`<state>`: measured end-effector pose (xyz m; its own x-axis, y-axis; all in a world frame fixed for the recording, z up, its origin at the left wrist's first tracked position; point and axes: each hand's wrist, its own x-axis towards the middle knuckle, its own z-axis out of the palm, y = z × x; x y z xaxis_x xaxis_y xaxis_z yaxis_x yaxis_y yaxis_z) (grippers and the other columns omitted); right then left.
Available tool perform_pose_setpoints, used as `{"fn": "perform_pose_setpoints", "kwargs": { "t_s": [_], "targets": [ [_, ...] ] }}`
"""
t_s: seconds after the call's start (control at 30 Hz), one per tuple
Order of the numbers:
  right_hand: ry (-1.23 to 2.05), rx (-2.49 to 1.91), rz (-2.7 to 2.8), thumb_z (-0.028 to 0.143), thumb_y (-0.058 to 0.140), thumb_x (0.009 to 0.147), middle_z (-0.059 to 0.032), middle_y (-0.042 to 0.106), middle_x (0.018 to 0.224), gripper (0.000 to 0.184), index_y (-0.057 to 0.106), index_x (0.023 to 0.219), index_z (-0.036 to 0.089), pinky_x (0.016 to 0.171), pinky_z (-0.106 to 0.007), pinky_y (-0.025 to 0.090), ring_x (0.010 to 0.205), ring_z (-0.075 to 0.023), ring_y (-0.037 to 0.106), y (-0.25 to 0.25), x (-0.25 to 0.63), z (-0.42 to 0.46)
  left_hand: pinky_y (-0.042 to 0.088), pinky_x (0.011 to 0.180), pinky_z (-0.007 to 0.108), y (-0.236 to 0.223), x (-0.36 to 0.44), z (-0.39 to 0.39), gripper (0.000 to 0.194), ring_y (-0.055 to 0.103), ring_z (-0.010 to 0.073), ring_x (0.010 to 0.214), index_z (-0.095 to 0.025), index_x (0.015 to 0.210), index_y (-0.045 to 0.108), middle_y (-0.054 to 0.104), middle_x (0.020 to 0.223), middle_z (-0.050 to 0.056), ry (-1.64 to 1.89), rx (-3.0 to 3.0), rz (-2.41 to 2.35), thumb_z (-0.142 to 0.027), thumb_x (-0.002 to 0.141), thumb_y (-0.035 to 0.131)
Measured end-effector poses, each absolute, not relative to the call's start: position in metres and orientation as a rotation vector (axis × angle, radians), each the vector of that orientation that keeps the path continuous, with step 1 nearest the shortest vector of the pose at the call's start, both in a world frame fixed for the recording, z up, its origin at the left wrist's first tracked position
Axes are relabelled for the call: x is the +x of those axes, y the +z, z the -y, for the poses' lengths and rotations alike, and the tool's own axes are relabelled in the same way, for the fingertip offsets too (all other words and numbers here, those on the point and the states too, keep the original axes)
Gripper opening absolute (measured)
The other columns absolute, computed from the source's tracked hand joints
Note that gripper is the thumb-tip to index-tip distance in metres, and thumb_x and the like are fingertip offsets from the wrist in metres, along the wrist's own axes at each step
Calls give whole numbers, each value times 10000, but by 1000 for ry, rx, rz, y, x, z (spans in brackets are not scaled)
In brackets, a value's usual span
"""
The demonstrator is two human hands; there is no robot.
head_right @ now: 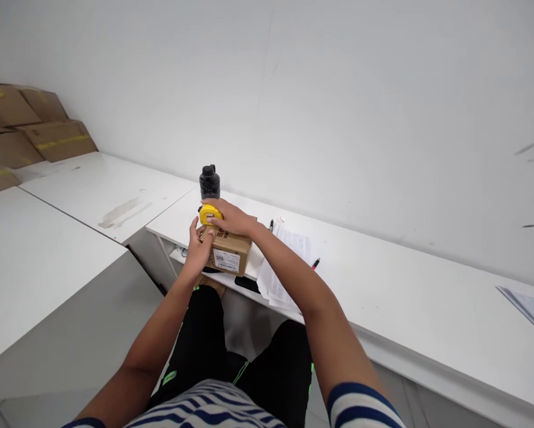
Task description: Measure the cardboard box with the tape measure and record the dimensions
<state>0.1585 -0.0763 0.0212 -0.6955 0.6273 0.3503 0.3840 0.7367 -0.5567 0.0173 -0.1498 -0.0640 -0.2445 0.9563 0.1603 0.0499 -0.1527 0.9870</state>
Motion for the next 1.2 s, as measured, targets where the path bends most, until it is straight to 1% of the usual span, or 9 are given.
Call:
{"fn": "perform_pose_setpoints", "kwargs": {
  "t_s": [0.13,0.23,0.33,0.43,0.6,0.8,1.0,1.1,1.2],
  "targets": [
    [479,-858,2517,398,490,958,-126,571,1294,557,426,1491,248,1033,-497,451,1155,-294,580,23,168,81,430,1117,408,-63,19,148,619,549,261,1333,-238,1520,395,546,1468,129,1465,1269,-1355,-335,931,560],
    [443,-916,2535,400,479,971,-122,572,1280,550,402,1499,270,994,-497,471,1125,-308,583,24,175,85,422,1125,420,-63,23,146,562,542,273,1340,-241,1485,460,557,1469,111,1473,1290,-1354,-335,938,545],
    [420,-973,2510,400,475,973,-117,578,1274,538,403,1493,279,976,-489,480,1117,-312,586,22,182,92,419,1130,421,-63,25,145,490,557,277,1321,-205,1406,553,588,1434,121,1499,1289,-1358,-325,930,543],
    [401,-1007,2471,417,485,966,-115,574,1311,533,424,1477,280,984,-490,478,1146,-321,579,21,195,104,390,1158,415,-63,26,145,434,559,272,1319,-178,1324,622,614,1398,129,1516,1309,-1378,-308,917,550],
    [475,-1103,2415,452,515,958,-106,578,1363,530,453,1463,302,973,-487,495,1172,-331,581,22,241,132,408,1147,400,-60,25,145,417,574,263,1297,-188,1304,641,639,1368,106,1509,1333,-1389,-286,909,550],
    [511,-1153,2292,490,542,953,-82,559,1439,511,497,1431,316,1040,-497,468,1267,-322,543,12,293,160,448,1110,376,-58,26,142,420,606,254,1252,-171,1302,644,667,1338,100,1496,1324,-1419,-269,907,539],
    [520,-1165,2190,474,586,921,-91,581,1425,534,514,1418,292,1072,-517,454,1275,-313,559,-1,297,156,469,1088,379,-65,23,135,418,626,248,1216,-191,1292,651,675,1326,92,1523,1316,-1390,-306,903,550],
    [501,-1165,2170,460,607,907,-83,561,1465,556,513,1430,296,1114,-521,423,1339,-310,522,2,294,150,460,1099,384,-68,20,133,426,621,247,1223,-191,1301,643,671,1330,94,1533,1319,-1382,-312,903,551],
    [451,-1141,2169,444,601,912,-73,567,1460,549,516,1437,307,1125,-530,412,1337,-303,529,10,288,144,438,1125,400,-68,21,132,459,600,254,1258,-185,1346,609,641,1370,110,1553,1287,-1413,-319,912,544]
  ]
}}
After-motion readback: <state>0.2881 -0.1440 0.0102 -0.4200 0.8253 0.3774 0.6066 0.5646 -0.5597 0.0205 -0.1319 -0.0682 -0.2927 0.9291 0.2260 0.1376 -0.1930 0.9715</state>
